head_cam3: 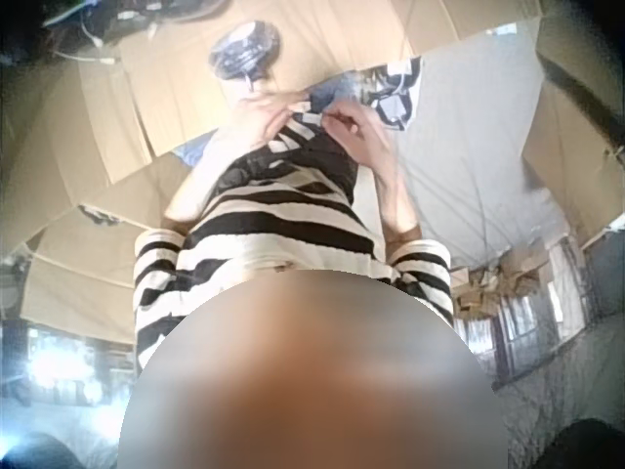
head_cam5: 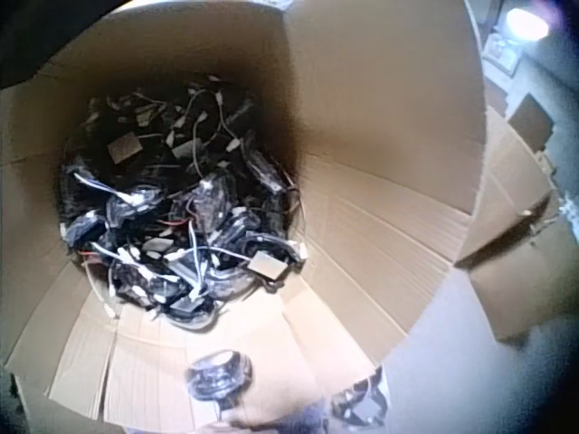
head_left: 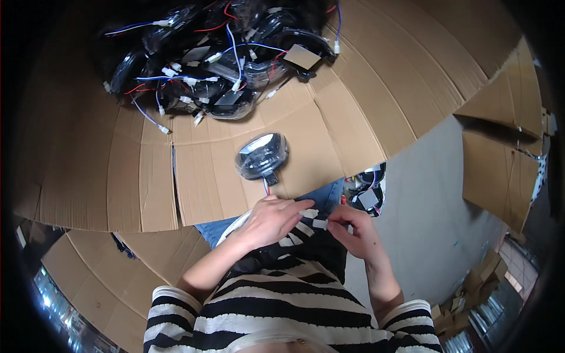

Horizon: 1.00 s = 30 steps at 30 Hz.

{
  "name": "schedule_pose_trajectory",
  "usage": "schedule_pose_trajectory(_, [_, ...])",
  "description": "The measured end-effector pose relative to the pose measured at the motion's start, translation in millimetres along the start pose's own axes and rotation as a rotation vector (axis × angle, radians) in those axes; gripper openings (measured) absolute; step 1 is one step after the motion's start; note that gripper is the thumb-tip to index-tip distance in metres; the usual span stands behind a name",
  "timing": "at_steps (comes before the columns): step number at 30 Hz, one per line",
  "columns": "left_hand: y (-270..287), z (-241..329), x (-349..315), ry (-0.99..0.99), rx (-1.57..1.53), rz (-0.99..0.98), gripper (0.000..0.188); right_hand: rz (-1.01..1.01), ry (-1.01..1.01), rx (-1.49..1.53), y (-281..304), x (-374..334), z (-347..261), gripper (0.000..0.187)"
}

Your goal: The person repeatedly picks up small black electronic components with attached wires from a large cardboard box. They connect two white plastic connectors on the wires together, then place the assembled unit back into the box. This process is repeated continuously throughout the video.

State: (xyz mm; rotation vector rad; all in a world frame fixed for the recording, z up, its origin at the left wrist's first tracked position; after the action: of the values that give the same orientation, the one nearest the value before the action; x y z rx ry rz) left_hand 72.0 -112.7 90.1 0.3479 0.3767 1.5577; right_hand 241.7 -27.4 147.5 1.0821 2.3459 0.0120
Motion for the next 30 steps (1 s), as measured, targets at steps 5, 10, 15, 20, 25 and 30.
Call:
schedule_pose_trajectory(5, [0,1,2,-0.073,0.147,0.04,0.038,0.044,-0.095,0.041,-2,0,5,0.004])
schedule_pose_trajectory(10, [-2,0,1,-0.164,0.29,0.147,0.044,0.128,-0.141,0.023,-9,-2,19,0.006])
schedule_pose_trajectory(15, [-9,-1,1,-0.128,0.224,0.183,0.043,0.211,-0.185,0.062,-19,0,27,0.007])
schedule_pose_trajectory(20, [-8,-5,-11,0.116,-0.043,0.021,0.032,0.208,-0.117,0.102,-4,-4,29,0.006])
schedule_pose_trajectory(25, [7,-27,-26,0.486,-0.713,-0.093,0.015,0.053,-0.088,0.212,11,-18,9,0.006])
schedule_pose_trajectory(30, [16,-31,-25,0.432,-0.801,-0.116,0.013,0.043,-0.014,0.195,14,-19,8,0.005])
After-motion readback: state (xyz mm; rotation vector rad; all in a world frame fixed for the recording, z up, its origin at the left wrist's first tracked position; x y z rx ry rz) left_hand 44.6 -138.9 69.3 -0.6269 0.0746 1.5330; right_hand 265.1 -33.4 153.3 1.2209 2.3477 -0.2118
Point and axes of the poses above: each hand's wrist, its own x-axis towards the middle knuckle, its own y-axis out of the back of the hand, z = x × y, the point moved 1 cm from there along x, towards the middle knuckle, and after that the axes turned 12 degrees about z, right-handed, at the moved point
